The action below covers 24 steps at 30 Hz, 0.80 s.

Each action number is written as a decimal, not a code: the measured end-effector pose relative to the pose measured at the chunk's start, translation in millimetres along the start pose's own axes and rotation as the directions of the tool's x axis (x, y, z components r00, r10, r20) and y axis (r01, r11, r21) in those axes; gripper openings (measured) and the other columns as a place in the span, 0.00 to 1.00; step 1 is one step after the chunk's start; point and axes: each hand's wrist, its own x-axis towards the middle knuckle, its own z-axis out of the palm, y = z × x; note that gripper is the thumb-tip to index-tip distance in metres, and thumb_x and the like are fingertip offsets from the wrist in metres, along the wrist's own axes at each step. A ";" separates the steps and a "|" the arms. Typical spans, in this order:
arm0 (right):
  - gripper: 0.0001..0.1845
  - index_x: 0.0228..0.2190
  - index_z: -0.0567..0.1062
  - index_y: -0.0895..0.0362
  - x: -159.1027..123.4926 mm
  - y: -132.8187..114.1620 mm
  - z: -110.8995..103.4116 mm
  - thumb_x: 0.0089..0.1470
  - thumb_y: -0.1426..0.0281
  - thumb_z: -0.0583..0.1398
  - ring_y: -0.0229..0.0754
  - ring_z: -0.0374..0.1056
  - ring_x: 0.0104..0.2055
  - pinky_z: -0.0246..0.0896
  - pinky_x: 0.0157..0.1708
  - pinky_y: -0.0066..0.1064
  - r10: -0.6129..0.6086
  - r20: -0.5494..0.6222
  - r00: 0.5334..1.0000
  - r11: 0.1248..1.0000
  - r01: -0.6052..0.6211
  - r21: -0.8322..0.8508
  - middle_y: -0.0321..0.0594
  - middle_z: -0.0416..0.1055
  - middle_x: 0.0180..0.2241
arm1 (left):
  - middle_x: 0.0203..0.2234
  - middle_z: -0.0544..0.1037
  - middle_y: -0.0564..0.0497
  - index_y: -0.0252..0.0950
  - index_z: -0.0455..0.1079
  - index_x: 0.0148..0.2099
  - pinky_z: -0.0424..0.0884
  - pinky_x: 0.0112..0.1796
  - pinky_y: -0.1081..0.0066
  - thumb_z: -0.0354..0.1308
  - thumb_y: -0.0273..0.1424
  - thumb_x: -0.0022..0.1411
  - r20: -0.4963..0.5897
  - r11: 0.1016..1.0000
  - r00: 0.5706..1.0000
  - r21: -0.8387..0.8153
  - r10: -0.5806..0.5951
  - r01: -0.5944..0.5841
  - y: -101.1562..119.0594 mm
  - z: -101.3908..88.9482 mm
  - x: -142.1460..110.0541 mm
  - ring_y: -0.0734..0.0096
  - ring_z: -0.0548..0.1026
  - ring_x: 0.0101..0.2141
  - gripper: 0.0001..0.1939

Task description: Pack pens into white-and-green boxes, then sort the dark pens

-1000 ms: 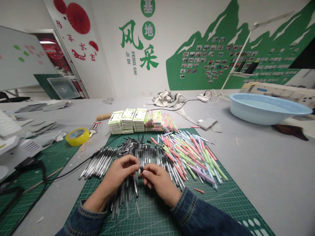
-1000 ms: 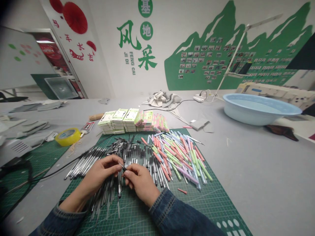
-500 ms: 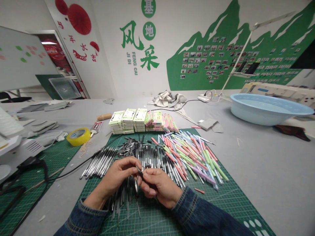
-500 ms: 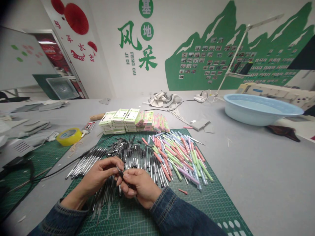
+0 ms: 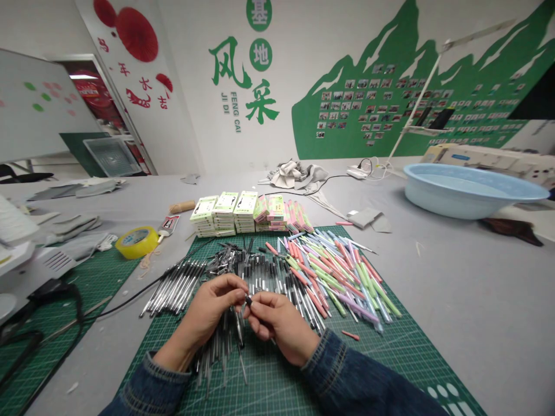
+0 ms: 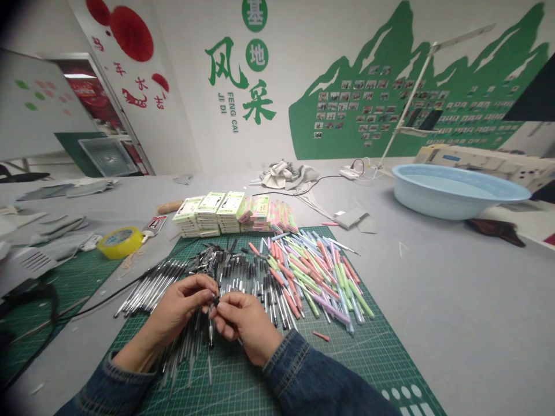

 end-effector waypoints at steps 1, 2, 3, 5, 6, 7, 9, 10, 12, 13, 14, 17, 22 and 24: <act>0.14 0.29 0.74 0.64 -0.3 -0.1 -0.2 0.53 0.63 0.62 0.27 0.51 0.15 0.38 0.17 0.23 0.015 0.037 0.999 0.999 -0.017 0.044 0.32 0.63 0.17 | 0.29 0.75 0.52 0.34 0.74 0.33 0.66 0.27 0.75 0.63 0.29 0.55 0.012 1.000 1.000 -0.014 0.004 -0.004 0.3 -0.3 -0.3 0.78 0.70 0.23 0.03; 0.14 0.29 0.74 0.64 -0.7 -0.3 -0.3 0.53 0.63 0.62 0.26 0.50 0.15 0.37 0.16 0.23 0.032 0.076 0.997 0.995 -0.039 0.088 0.31 0.63 0.17 | 0.29 0.75 0.52 0.34 0.74 0.33 0.66 0.27 0.75 0.63 0.29 0.55 0.025 1.000 1.000 -0.029 0.009 -0.008 0.7 -0.6 -0.7 0.78 0.70 0.23 0.03; 0.14 0.30 0.74 0.64 -1.0 -0.8 -0.5 0.53 0.63 0.62 0.26 0.48 0.15 0.36 0.16 0.23 0.049 0.116 0.992 0.990 -0.064 0.128 0.31 0.62 0.17 | 0.30 0.74 0.52 0.34 0.74 0.33 0.67 0.26 0.75 0.63 0.29 0.55 0.037 0.999 0.999 -0.044 0.013 -0.012 1.1 -0.8 -1.1 0.78 0.70 0.23 0.03; 0.13 0.30 0.74 0.64 -1.9 -2.1 -0.8 0.53 0.64 0.62 0.25 0.45 0.14 0.34 0.16 0.24 0.083 0.190 0.978 0.976 -0.119 0.184 0.30 0.62 0.17 | 0.30 0.74 0.52 0.33 0.74 0.32 0.67 0.25 0.75 0.63 0.29 0.55 0.061 0.997 0.998 -0.073 0.020 -0.016 1.8 -1.3 -1.9 0.78 0.70 0.22 0.03; 0.13 0.31 0.74 0.64 -2.4 -2.8 -1.0 0.54 0.64 0.62 0.25 0.44 0.14 0.34 0.16 0.24 0.101 0.222 0.970 0.968 -0.147 0.202 0.30 0.62 0.18 | 0.30 0.74 0.51 0.33 0.74 0.32 0.67 0.25 0.76 0.63 0.29 0.55 0.074 0.996 0.997 -0.087 0.022 -0.016 1.9 -1.5 -2.3 0.77 0.70 0.22 0.04; 0.13 0.31 0.74 0.64 -2.9 -3.5 -1.1 0.54 0.64 0.62 0.25 0.43 0.14 0.34 0.17 0.24 0.116 0.248 0.962 0.961 -0.171 0.215 0.30 0.62 0.18 | 0.30 0.74 0.51 0.33 0.74 0.32 0.67 0.24 0.75 0.63 0.29 0.55 0.087 0.995 0.996 -0.100 0.024 -0.015 1.8 -1.6 -2.7 0.77 0.70 0.22 0.04; 0.13 0.32 0.74 0.64 -3.8 -4.7 -1.0 0.54 0.64 0.62 0.25 0.42 0.14 0.34 0.17 0.24 0.135 0.274 0.952 0.952 -0.201 0.229 0.29 0.61 0.18 | 0.30 0.73 0.51 0.33 0.74 0.31 0.67 0.23 0.75 0.64 0.30 0.54 0.106 0.993 0.994 -0.121 0.027 -0.014 1.1 -1.7 -3.3 0.77 0.70 0.22 0.05; 0.13 0.32 0.74 0.64 -4.1 -5.1 -0.9 0.54 0.64 0.62 0.25 0.42 0.14 0.35 0.17 0.24 0.139 0.276 0.951 0.951 -0.206 0.230 0.29 0.61 0.18 | 0.30 0.74 0.51 0.33 0.74 0.31 0.67 0.23 0.75 0.64 0.31 0.54 0.107 0.992 0.994 -0.126 0.026 -0.012 0.5 -1.5 -3.6 0.77 0.70 0.22 0.05; 0.14 0.32 0.74 0.64 -4.2 -5.4 -0.6 0.54 0.63 0.62 0.25 0.42 0.14 0.35 0.17 0.24 0.137 0.264 0.955 0.954 -0.199 0.225 0.29 0.60 0.17 | 0.28 0.74 0.52 0.33 0.73 0.31 0.67 0.23 0.74 0.64 0.31 0.54 0.085 0.992 0.996 -0.128 0.016 -0.005 -0.7 -0.4 -3.9 0.76 0.70 0.21 0.06; 0.15 0.31 0.74 0.64 -3.8 -5.3 -0.4 0.54 0.62 0.62 0.24 0.42 0.14 0.35 0.17 0.24 0.126 0.250 0.960 0.957 -0.184 0.225 0.29 0.60 0.17 | 0.28 0.74 0.52 0.33 0.73 0.32 0.66 0.24 0.74 0.63 0.31 0.54 0.074 0.992 0.997 -0.128 0.009 0.001 -1.2 0.6 -4.0 0.76 0.70 0.21 0.06; 0.15 0.31 0.74 0.64 -3.2 -5.1 -0.4 0.54 0.62 0.62 0.24 0.42 0.14 0.35 0.17 0.24 0.109 0.234 0.966 0.960 -0.164 0.228 0.29 0.61 0.17 | 0.27 0.74 0.52 0.34 0.73 0.33 0.66 0.24 0.74 0.64 0.31 0.54 0.067 0.992 0.998 -0.125 0.001 0.008 -1.5 1.8 -4.1 0.76 0.70 0.21 0.06; 0.15 0.31 0.73 0.64 -0.9 -4.2 -0.5 0.55 0.62 0.61 0.24 0.47 0.14 0.34 0.17 0.23 0.050 0.182 0.982 0.968 -0.093 0.232 0.33 0.65 0.20 | 0.28 0.75 0.52 0.34 0.74 0.35 0.66 0.27 0.75 0.65 0.29 0.52 0.079 0.997 0.997 -0.078 -0.005 0.011 -0.2 6.2 -3.8 0.77 0.69 0.23 0.07; 0.18 0.36 0.73 0.63 -1.1 -2.6 0.2 0.54 0.59 0.60 0.31 0.64 0.21 0.49 0.20 0.22 0.074 0.130 0.989 0.993 -0.085 0.084 0.40 0.71 0.25 | 0.30 0.77 0.51 0.35 0.71 0.37 0.65 0.25 0.77 0.62 0.33 0.56 -0.077 0.994 0.997 -0.112 -0.006 -0.002 9.9 -3.3 2.5 0.78 0.69 0.24 0.08; 0.19 0.37 0.73 0.62 -1.7 -1.4 0.9 0.53 0.58 0.61 0.32 0.65 0.22 0.54 0.22 0.23 0.097 0.108 0.989 0.995 -0.099 0.013 0.39 0.71 0.25 | 0.31 0.77 0.51 0.37 0.69 0.39 0.62 0.22 0.79 0.61 0.36 0.56 -0.235 0.984 0.972 -0.173 0.002 -0.044 14.4 -24.0 7.1 0.78 0.69 0.24 0.11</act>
